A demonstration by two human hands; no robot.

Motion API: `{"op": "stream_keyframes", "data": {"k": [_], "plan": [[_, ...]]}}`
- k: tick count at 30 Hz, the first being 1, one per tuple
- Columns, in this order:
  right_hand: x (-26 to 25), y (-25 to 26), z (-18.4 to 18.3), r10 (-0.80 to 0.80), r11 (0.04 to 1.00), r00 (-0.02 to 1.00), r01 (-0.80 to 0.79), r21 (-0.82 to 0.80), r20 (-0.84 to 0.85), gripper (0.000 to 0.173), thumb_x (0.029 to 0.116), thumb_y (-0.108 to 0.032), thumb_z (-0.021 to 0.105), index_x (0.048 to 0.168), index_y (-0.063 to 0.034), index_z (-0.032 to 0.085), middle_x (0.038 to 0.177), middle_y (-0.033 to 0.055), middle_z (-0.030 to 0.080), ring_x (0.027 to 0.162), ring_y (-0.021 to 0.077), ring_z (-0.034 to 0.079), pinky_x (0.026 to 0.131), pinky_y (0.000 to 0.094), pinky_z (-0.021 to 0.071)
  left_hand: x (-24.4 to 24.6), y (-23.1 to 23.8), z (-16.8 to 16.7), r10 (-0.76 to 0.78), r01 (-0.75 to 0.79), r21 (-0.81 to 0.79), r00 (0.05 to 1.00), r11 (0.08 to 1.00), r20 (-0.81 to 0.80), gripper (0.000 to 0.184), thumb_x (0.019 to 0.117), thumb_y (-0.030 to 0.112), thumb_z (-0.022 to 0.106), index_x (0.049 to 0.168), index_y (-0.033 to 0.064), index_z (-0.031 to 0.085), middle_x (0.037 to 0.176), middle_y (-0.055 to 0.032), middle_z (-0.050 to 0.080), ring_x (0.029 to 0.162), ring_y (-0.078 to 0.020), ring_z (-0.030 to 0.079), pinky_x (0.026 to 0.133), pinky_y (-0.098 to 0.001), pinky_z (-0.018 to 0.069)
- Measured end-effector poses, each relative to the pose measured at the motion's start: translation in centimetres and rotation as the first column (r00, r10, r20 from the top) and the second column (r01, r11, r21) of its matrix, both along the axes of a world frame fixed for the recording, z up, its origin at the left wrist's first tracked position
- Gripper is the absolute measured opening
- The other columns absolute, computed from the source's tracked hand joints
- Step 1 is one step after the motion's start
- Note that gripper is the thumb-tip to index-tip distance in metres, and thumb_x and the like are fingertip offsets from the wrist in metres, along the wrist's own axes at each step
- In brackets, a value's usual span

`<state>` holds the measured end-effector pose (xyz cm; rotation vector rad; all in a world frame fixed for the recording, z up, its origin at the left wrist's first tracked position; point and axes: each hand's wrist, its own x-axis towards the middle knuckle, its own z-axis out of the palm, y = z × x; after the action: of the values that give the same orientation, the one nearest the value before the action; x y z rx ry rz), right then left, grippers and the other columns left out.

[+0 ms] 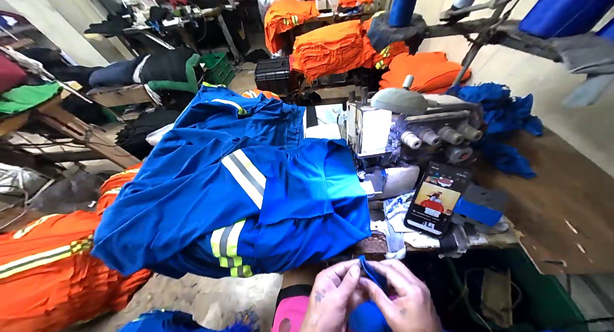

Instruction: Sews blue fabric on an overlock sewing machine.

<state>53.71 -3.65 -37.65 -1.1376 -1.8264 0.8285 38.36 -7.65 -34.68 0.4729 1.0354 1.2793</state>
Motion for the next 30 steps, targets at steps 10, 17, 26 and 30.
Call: {"op": "stream_keyframes", "data": {"k": [10, 17, 26, 30], "plan": [[1.6, 0.0, 2.8, 0.061, 0.998, 0.991, -0.061, 0.007, -0.12, 0.019, 0.0961, -0.021, 0.072, 0.097, -0.0044, 0.079, 0.094, 0.0034, 0.075, 0.093, 0.0074, 0.07, 0.085, 0.0253, 0.0582, -2.2, 3.4, -1.4, 0.003, 0.376, 0.51, 0.803, 0.774, -0.596, 0.017, 0.0994, 0.015, 0.066, 0.098, 0.0007, 0.074, 0.1, -0.0052, 0.074, 0.094, -0.0088, 0.07, 0.085, -0.0259, 0.0591], [2.3, -0.3, 3.2, 0.094, 0.993, 0.988, -0.102, -0.066, -0.12, 0.016, 0.0939, -0.018, 0.074, 0.099, -0.0041, 0.08, 0.091, 0.0032, 0.077, 0.085, 0.0026, 0.071, 0.079, 0.0191, 0.0587, -1.9, 3.3, -0.9, -0.016, 0.37, 0.519, 0.825, 0.771, -0.565, 0.015, 0.0973, 0.014, 0.068, 0.093, -0.0004, 0.072, 0.094, -0.0044, 0.071, 0.086, -0.0067, 0.068, 0.077, -0.0229, 0.0588], [3.5, 0.6, 4.2, 0.122, 0.991, 0.974, -0.129, -0.025, -0.191, 0.015, 0.0953, -0.016, 0.073, 0.099, -0.0024, 0.079, 0.089, 0.0044, 0.074, 0.083, 0.0041, 0.069, 0.075, 0.0201, 0.0588, -1.8, 2.4, -6.1, -0.209, 0.347, 0.472, 0.924, 0.81, -0.319, 0.02, 0.1023, 0.022, 0.062, 0.106, 0.0044, 0.072, 0.095, 0.0007, 0.073, 0.085, -0.0041, 0.068, 0.078, -0.0249, 0.0577], [2.3, 3.6, 6.0, 0.058, 0.985, 0.924, -0.115, -0.128, -0.379, 0.02, 0.0961, -0.02, 0.072, 0.107, -0.0029, 0.075, 0.092, -0.0003, 0.075, 0.079, 0.0058, 0.072, 0.071, 0.0255, 0.064, -4.3, 5.8, 2.3, 0.146, 0.275, 0.479, 0.726, 0.833, -0.672, 0.014, 0.1009, 0.012, 0.061, 0.096, 0.0058, 0.073, 0.087, 0.0021, 0.07, 0.078, -0.0022, 0.065, 0.071, -0.0203, 0.057]]}}
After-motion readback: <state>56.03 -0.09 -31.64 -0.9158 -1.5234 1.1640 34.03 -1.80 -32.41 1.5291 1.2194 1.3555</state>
